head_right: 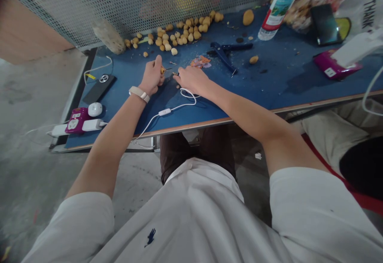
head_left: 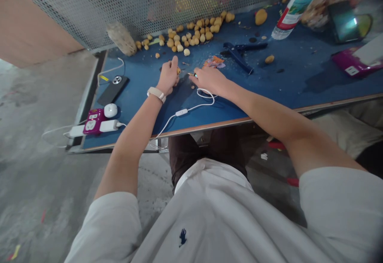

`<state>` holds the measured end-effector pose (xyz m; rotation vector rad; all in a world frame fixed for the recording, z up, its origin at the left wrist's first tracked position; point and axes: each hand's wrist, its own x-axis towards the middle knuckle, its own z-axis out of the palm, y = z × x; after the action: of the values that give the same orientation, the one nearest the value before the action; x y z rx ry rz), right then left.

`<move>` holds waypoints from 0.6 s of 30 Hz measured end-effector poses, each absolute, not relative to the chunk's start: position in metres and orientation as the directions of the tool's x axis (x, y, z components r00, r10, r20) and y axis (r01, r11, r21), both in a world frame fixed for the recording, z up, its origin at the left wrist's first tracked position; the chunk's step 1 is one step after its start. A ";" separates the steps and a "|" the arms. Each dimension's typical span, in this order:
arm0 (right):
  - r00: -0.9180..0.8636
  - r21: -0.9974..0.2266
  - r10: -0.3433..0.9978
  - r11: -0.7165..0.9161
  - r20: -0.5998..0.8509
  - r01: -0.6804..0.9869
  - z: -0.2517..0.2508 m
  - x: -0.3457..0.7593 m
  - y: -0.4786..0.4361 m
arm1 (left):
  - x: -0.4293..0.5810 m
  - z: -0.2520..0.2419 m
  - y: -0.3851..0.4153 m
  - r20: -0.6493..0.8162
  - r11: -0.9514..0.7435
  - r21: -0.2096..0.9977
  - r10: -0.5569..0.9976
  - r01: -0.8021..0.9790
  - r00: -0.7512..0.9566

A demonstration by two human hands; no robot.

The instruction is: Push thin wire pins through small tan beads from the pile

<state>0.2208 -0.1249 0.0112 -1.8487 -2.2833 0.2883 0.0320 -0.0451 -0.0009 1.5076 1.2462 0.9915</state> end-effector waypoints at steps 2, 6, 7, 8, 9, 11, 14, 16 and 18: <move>-0.197 -0.265 0.980 0.192 0.009 0.945 0.014 0.220 -0.127 | 0.033 0.003 -0.047 0.039 -0.088 0.955 0.983 0.282 0.177; -0.198 -0.254 0.980 0.190 -0.008 0.948 0.018 0.219 -0.131 | 0.033 0.002 -0.045 0.041 -0.092 0.950 0.985 0.300 0.170; -0.199 -0.249 0.980 0.191 -0.009 0.950 0.018 0.219 -0.131 | 0.033 0.000 -0.044 0.036 -0.082 0.952 0.987 0.295 0.156; -0.200 -0.244 0.980 0.192 -0.009 0.951 0.018 0.219 -0.131 | 0.033 -0.002 -0.042 0.030 -0.071 0.955 0.989 0.289 0.143; -0.201 -0.240 0.980 0.193 -0.008 0.951 0.019 0.218 -0.131 | 0.033 -0.005 -0.040 0.026 -0.063 0.957 0.991 0.284 0.133; -0.202 -0.235 0.979 0.194 -0.010 0.952 0.018 0.218 -0.131 | 0.032 -0.009 -0.036 0.025 -0.061 0.957 0.992 0.282 0.127; -0.197 -0.237 0.980 0.189 -0.009 0.953 0.018 0.217 -0.129 | 0.032 -0.013 -0.032 0.035 -0.076 0.951 0.989 0.299 0.143; -0.195 -0.248 0.981 0.188 -0.002 0.950 0.017 0.217 -0.128 | 0.031 -0.015 -0.030 0.038 -0.083 0.948 0.988 0.309 0.148; -0.198 -0.260 0.980 0.194 0.011 0.946 0.015 0.217 -0.126 | 0.030 -0.016 -0.028 0.036 -0.079 0.945 0.989 0.318 0.141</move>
<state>0.2171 -0.1260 0.0147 -1.8683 -2.2858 0.2916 0.0298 -0.0284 -0.0162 1.5518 1.3123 0.9770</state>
